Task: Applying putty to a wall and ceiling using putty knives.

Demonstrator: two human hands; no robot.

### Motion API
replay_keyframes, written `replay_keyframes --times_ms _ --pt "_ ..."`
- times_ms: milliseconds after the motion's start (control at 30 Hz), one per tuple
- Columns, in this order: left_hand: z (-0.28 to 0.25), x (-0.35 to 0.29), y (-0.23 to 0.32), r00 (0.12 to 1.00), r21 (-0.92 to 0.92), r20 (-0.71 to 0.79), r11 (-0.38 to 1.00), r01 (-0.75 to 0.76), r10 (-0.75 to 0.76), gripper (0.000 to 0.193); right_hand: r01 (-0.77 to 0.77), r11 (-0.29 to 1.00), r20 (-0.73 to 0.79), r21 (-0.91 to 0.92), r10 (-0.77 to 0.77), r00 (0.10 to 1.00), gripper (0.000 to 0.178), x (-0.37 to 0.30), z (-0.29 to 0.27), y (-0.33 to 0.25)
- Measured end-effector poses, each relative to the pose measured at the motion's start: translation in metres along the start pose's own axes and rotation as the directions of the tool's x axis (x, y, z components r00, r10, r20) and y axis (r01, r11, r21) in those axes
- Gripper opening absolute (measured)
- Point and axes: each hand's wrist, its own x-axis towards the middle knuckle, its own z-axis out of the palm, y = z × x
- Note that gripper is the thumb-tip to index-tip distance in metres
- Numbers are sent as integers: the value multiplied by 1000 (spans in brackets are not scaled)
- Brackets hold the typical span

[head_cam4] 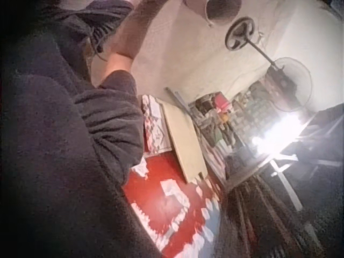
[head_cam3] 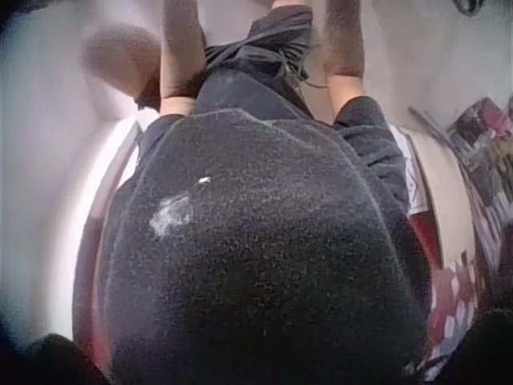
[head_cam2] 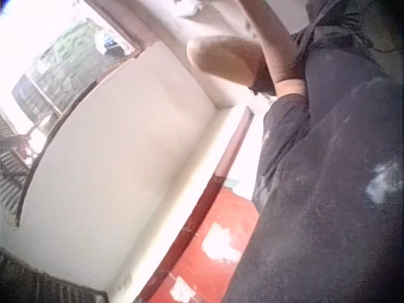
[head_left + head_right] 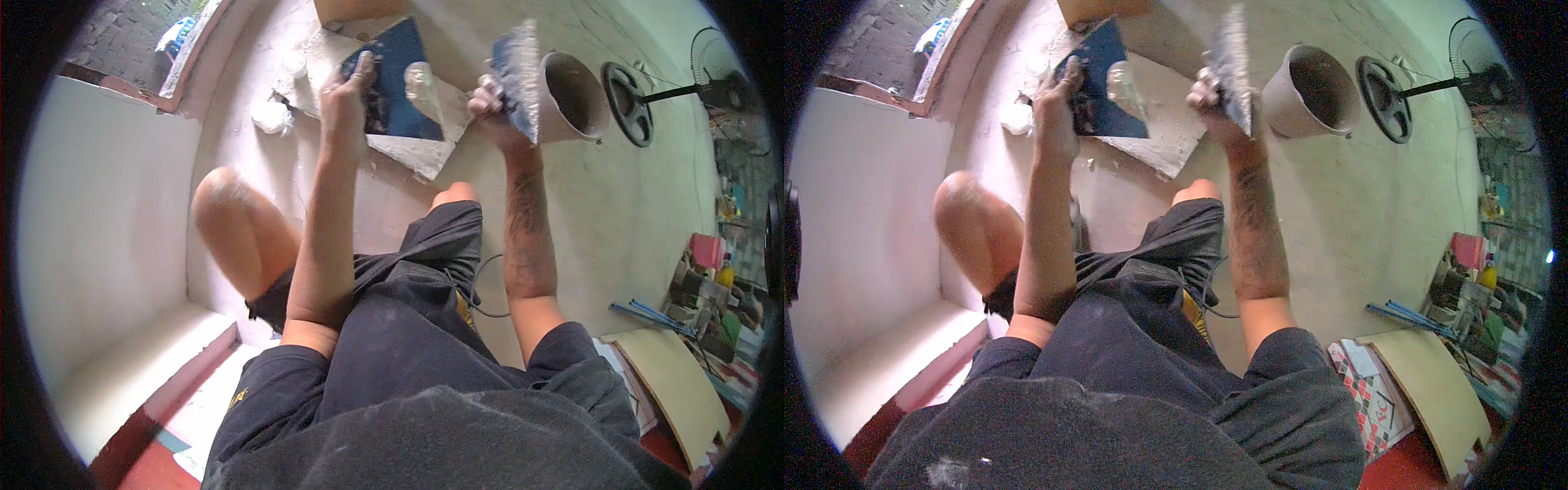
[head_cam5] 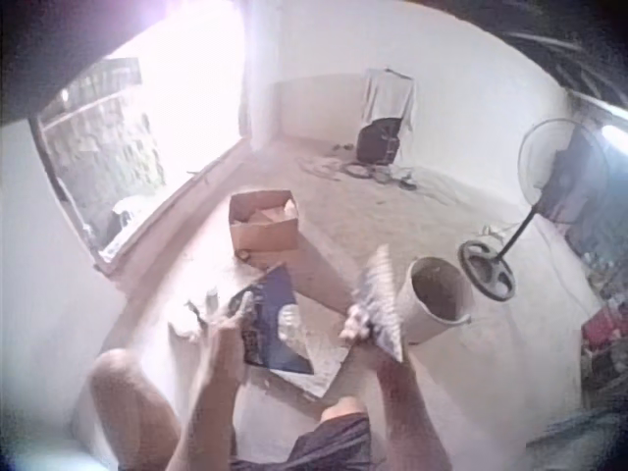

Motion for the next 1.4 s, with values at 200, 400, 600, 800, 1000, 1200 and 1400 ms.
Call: replay_keyframes --times_ms 200,400,600,800,1000,1200,1400 --pt "44 -6 -16 989 -54 143 998 33 -25 19 197 -789 494 -582 -151 856 57 -21 21 37" --pt "46 2 -21 985 56 165 997 -61 51 20 231 121 163 -966 -412 896 52 -12 4 58" --pt "40 10 -7 971 84 229 992 -98 76 19 -99 850 -701 -517 -354 619 20 11 24 52" --pt "-3 47 -2 913 -61 342 964 258 -223 22 -59 846 -693 -530 -392 605 17 -10 -52 30" --pt "-91 140 -43 878 32 332 935 354 -344 28 -133 932 -771 -336 -191 608 10 -33 -83 49" --pt "-138 180 -76 945 -38 149 953 301 -292 23 -722 323 -789 -612 -312 530 7 -48 -160 74" --pt "-170 207 -81 988 -275 24 949 154 -154 18 -594 -705 -683 -387 -213 698 54 0 -163 155"
